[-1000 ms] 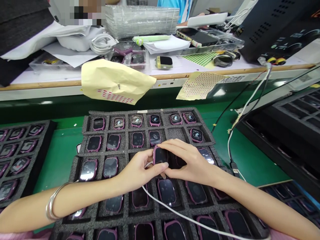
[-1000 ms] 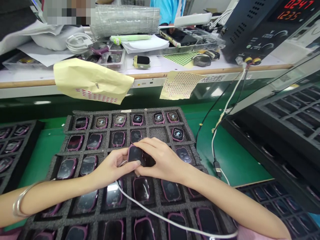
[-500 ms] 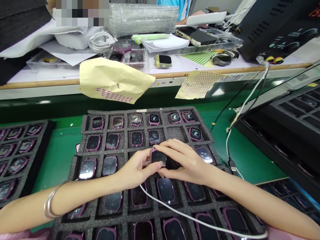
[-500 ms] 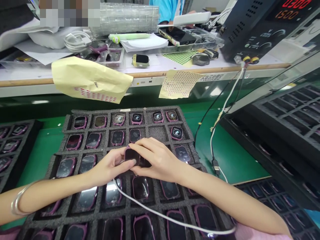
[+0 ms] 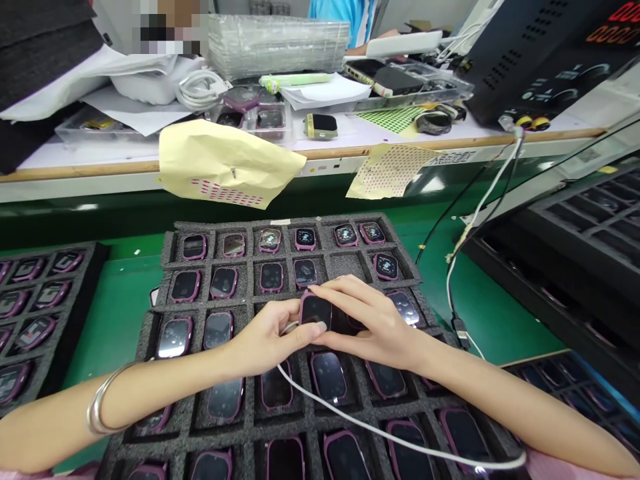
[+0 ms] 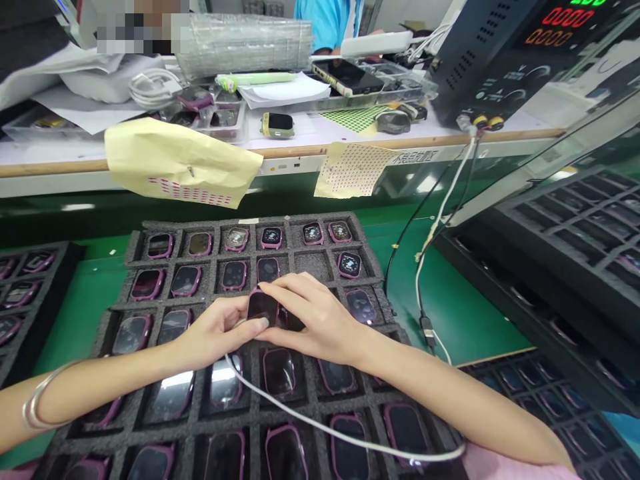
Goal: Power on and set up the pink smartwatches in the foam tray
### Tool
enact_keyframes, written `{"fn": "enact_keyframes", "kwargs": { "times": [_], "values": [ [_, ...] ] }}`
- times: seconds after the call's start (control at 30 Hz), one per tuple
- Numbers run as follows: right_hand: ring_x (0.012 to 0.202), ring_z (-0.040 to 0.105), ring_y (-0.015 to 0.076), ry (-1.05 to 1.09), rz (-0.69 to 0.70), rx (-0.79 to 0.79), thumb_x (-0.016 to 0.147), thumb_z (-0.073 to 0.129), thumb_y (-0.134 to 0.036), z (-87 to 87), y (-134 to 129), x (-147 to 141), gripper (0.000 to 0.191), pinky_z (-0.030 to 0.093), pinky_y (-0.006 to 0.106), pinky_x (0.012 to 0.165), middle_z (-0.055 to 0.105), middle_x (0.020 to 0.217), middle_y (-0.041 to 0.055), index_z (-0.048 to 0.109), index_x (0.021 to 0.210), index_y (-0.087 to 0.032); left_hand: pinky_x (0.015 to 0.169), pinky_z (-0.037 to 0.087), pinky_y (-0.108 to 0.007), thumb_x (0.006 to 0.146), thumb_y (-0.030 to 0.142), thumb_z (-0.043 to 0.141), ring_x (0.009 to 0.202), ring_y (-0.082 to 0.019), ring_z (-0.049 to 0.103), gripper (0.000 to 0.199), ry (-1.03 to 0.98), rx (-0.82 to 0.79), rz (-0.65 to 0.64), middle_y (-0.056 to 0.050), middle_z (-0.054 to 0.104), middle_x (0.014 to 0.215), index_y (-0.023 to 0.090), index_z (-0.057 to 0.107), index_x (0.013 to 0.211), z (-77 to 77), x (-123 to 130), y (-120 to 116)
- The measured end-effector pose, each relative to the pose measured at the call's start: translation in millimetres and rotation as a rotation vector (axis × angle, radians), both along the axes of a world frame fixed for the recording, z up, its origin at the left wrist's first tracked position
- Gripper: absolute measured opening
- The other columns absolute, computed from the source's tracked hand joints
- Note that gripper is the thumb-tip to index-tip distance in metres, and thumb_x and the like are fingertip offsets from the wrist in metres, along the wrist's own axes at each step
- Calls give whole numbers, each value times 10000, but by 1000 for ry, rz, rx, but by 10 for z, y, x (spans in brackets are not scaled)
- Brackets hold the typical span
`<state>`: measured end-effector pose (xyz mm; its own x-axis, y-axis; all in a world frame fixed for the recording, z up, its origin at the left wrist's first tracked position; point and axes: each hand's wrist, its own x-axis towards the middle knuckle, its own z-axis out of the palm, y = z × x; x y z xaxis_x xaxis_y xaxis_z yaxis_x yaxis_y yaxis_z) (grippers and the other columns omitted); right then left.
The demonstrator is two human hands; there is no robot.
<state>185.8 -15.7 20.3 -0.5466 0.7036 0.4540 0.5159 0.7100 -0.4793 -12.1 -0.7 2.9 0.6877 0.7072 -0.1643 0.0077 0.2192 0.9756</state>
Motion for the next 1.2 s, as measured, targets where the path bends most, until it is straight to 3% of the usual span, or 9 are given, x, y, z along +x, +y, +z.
{"fn": "enact_keyframes", "kwargs": {
  "times": [0.13, 0.2, 0.33, 0.43, 0.57, 0.77, 0.97, 1.1, 1.2],
  "values": [
    [935, 603, 219, 36, 32, -72, 829, 674, -339, -16, 19, -7, 531, 523, 374, 815, 616, 1048, 127, 503, 1295, -153, 714, 461, -274, 854, 438, 573, 730, -149, 577, 325, -36, -42, -10, -40, 663, 793, 120, 627, 895, 6, -2, -1],
    [919, 596, 200, 95, 62, -136, 817, 691, -315, -18, 31, -19, 547, 523, 347, 803, 598, 1041, 113, 499, 1304, -159, 583, 444, -238, 855, 474, 555, 570, -103, 534, 364, -59, -104, -33, -50, 682, 746, 116, 625, 860, 15, -10, 3],
    [881, 588, 180, 227, 41, -247, 779, 735, -266, -4, 33, -42, 544, 516, 312, 771, 585, 983, 72, 538, 1279, -188, 340, 174, -192, 828, 535, 559, 332, -20, 231, 424, -34, -222, -58, -22, 642, 566, 114, 607, 808, 35, -30, 5],
    [807, 574, 168, 323, 8, -382, 785, 725, -311, 30, 30, -43, 448, 505, 304, 742, 580, 883, 42, 611, 1198, -180, 319, 134, -191, 832, 555, 539, 309, -19, 195, 442, -64, -301, -77, -10, 610, 499, 118, 598, 809, 61, -31, 0],
    [736, 554, 133, 509, 47, -667, 889, 589, -375, 70, 52, -39, 327, 494, 257, 654, 550, 866, 32, 651, 1151, -189, 303, 129, -180, 883, 503, 491, 302, -5, 192, 392, -199, -394, -154, -56, 672, 618, 123, 583, 857, 85, -30, 5],
    [726, 540, 115, 708, 171, -855, 806, 713, -295, 8, 98, -69, 301, 464, 226, 614, 516, 832, 20, 702, 1096, -218, 320, 139, -176, 899, 485, 471, 322, -10, 209, 381, -226, -369, -238, -35, 627, 590, 116, 565, 885, 87, -69, 16],
    [804, 553, 142, 686, 317, -765, 783, 738, -295, 1, 127, -35, 331, 479, 301, 717, 553, 898, 49, 700, 1104, -226, 372, 171, -178, 842, 478, 570, 377, -21, 232, 362, -163, -223, -197, 23, 545, 551, 118, 580, 881, 78, -71, -41],
    [897, 547, 172, 464, 291, -539, 752, 767, -262, 46, 127, 17, 537, 477, 348, 799, 558, 991, 73, 588, 1256, -209, 443, 291, -179, 836, 394, 611, 471, -41, 376, 300, -127, -138, -38, -18, 630, 733, 125, 631, 969, 62, -26, -64],
    [958, 533, 183, 287, 210, -320, 742, 773, -207, 48, 98, 26, 621, 477, 348, 833, 542, 1051, 91, 519, 1308, -188, 468, 336, -184, 830, 360, 622, 467, -46, 402, 254, -55, -79, 8, 22, 569, 641, 120, 647, 911, 52, -8, -50]
  ]
}}
